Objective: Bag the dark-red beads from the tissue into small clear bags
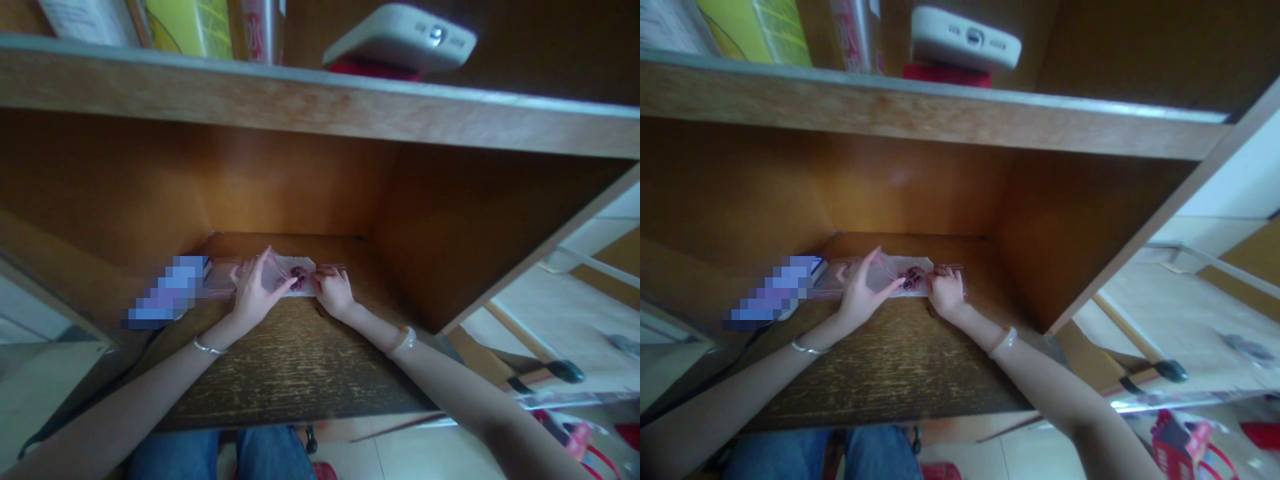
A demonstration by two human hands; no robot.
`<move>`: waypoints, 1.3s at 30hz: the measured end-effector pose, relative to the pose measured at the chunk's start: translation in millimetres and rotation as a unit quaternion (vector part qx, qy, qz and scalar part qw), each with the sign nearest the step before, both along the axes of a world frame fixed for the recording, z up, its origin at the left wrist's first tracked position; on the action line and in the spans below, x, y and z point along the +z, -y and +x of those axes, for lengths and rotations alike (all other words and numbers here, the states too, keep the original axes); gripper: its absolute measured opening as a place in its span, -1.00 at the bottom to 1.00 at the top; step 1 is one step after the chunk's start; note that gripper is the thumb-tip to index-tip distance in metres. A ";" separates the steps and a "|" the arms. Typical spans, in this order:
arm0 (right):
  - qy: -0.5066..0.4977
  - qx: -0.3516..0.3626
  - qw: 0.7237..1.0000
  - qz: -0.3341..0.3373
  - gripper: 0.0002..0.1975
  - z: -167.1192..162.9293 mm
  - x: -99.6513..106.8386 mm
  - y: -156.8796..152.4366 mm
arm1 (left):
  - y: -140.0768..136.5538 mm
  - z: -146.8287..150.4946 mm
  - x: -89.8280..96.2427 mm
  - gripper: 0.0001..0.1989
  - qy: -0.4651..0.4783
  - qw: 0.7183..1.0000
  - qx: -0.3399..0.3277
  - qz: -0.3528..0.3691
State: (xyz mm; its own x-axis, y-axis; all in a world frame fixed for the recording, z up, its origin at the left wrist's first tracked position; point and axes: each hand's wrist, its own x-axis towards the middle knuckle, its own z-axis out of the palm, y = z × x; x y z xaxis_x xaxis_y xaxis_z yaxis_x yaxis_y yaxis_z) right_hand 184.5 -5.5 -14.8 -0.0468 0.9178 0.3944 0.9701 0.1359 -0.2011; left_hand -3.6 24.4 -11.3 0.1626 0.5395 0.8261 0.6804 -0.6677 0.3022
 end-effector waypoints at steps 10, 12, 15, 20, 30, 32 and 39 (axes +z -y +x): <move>0.093 0.008 0.996 -0.010 -0.72 1.1 8.2 9.6 | 2.0 0.1 2.8 -0.47 0.115 0.990 -0.069 -0.053; 0.089 0.014 0.996 -0.007 -0.74 1.5 8.6 10.4 | 1.0 -0.4 2.2 -0.43 0.138 0.987 -0.075 -0.046; 0.097 0.024 0.995 -0.001 -0.77 1.2 8.2 11.7 | 1.0 -0.2 1.3 -0.40 0.142 0.986 -0.074 -0.040; 0.109 0.036 0.993 0.017 -0.76 0.6 4.5 12.0 | 1.6 1.7 -0.3 -0.28 0.149 0.985 -0.074 -0.051; -0.056 0.016 0.981 0.188 -0.83 4.3 4.0 7.1 | 6.8 2.3 -0.2 -0.48 0.024 0.998 -0.051 -0.019; -0.099 0.039 0.962 0.253 -0.83 1.8 5.6 11.0 | 8.7 2.3 1.2 -0.54 -0.007 0.997 -0.069 -0.021; -0.130 0.158 0.933 0.295 -0.83 -0.9 6.8 19.2 | 10.5 4.0 2.7 -0.61 0.007 0.983 -0.178 -0.045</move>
